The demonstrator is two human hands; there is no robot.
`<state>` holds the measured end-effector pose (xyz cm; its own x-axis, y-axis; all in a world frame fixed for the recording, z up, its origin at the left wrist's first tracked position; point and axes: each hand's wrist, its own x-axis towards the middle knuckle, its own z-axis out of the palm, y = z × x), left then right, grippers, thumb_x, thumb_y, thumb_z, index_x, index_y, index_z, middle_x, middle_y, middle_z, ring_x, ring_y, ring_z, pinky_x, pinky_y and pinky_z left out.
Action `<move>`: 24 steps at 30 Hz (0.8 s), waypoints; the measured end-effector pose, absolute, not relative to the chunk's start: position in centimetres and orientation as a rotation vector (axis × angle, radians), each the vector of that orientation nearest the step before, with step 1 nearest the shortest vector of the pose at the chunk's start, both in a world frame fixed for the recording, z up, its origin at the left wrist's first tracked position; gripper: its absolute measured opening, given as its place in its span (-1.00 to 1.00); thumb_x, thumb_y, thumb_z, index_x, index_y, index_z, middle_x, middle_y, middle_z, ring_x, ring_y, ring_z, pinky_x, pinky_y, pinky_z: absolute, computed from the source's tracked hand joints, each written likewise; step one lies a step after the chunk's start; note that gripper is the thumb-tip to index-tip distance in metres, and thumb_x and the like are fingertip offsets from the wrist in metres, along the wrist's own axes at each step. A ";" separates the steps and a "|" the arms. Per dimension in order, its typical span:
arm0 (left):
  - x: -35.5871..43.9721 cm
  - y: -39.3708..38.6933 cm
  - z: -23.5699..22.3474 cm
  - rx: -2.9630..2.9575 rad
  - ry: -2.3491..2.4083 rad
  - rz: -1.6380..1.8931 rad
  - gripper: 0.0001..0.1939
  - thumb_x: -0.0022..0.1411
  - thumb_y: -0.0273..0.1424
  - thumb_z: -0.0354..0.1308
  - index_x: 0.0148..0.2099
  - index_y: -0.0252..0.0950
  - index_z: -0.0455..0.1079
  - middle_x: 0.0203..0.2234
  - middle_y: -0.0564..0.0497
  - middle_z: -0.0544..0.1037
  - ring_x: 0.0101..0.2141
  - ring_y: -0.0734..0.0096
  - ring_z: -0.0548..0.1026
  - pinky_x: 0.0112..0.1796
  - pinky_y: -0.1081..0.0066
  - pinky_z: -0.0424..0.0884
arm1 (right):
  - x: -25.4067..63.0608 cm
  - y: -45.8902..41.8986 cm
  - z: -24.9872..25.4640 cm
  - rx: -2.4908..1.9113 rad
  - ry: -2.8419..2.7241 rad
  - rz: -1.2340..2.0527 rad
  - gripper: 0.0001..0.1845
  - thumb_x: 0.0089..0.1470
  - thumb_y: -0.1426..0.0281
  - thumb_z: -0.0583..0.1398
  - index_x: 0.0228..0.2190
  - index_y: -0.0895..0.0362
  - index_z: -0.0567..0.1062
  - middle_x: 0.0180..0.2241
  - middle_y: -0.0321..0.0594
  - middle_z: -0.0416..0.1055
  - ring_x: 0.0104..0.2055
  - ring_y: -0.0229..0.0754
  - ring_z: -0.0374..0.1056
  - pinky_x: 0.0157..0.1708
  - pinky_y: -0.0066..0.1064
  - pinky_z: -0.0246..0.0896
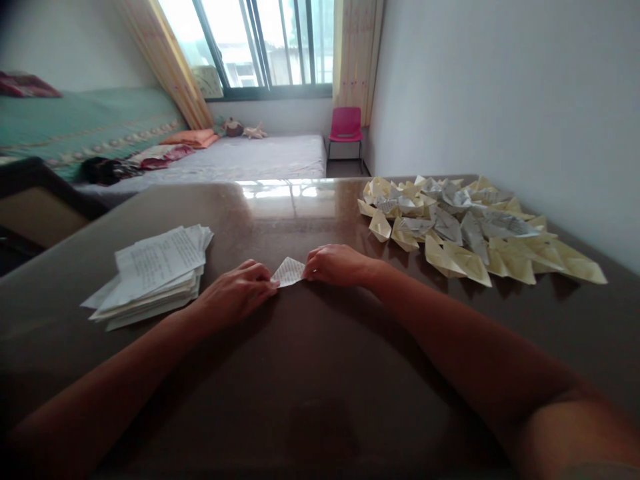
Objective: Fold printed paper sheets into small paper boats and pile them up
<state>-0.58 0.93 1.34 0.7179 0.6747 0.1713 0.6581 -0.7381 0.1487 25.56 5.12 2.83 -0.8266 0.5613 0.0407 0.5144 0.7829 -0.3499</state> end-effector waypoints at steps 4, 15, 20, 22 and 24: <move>-0.5 1.3 1.0 2.616 1.283 0.401 -0.72 0.29 -0.27 -0.01 -0.30 -0.22 0.50 -0.35 -0.01 0.50 -0.32 0.37 0.43 -0.28 0.41 0.34 | 25.6 6.2 1.8 -1.042 -2.625 0.807 -0.75 0.15 0.37 0.12 -0.24 0.16 0.57 -0.33 -0.24 0.53 -0.32 -0.26 0.38 -0.31 -0.49 0.16; 0.1 1.4 0.5 2.489 1.583 0.352 -0.62 0.32 -0.14 -0.13 -0.39 -0.21 0.37 -0.37 0.05 0.45 -0.41 0.41 0.44 -0.41 0.42 0.24 | 24.8 6.3 0.9 -1.307 -2.418 0.689 -0.83 0.04 0.32 0.22 -0.35 0.16 0.54 -0.46 -0.30 0.47 -0.45 -0.32 0.33 -0.43 -0.53 0.11; 0.0 1.5 0.3 2.496 1.598 0.299 -0.66 0.31 -0.13 -0.09 -0.34 -0.20 0.38 -0.27 0.06 0.44 -0.42 0.43 0.43 -0.41 0.42 0.24 | 24.6 6.2 1.0 -1.359 -2.420 0.636 -0.86 0.03 0.33 0.24 -0.38 0.15 0.53 -0.49 -0.31 0.46 -0.47 -0.32 0.31 -0.46 -0.53 0.07; 0.0 1.6 0.3 2.501 1.609 0.280 -0.67 0.30 -0.14 -0.07 -0.34 -0.21 0.38 -0.23 0.05 0.44 -0.42 0.43 0.43 -0.40 0.41 0.25 | 24.7 6.1 1.2 -1.379 -2.429 0.631 -0.87 0.04 0.34 0.23 -0.38 0.15 0.53 -0.49 -0.30 0.46 -0.46 -0.31 0.32 -0.45 -0.53 0.08; -0.1 1.6 0.3 2.505 1.621 0.253 -0.67 0.30 -0.14 -0.07 -0.35 -0.22 0.36 -0.21 0.05 0.43 -0.42 0.43 0.43 -0.39 0.41 0.27 | 24.7 6.1 1.6 -1.387 -2.446 0.637 -0.88 0.05 0.37 0.22 -0.37 0.14 0.54 -0.48 -0.29 0.47 -0.44 -0.30 0.34 -0.43 -0.52 0.10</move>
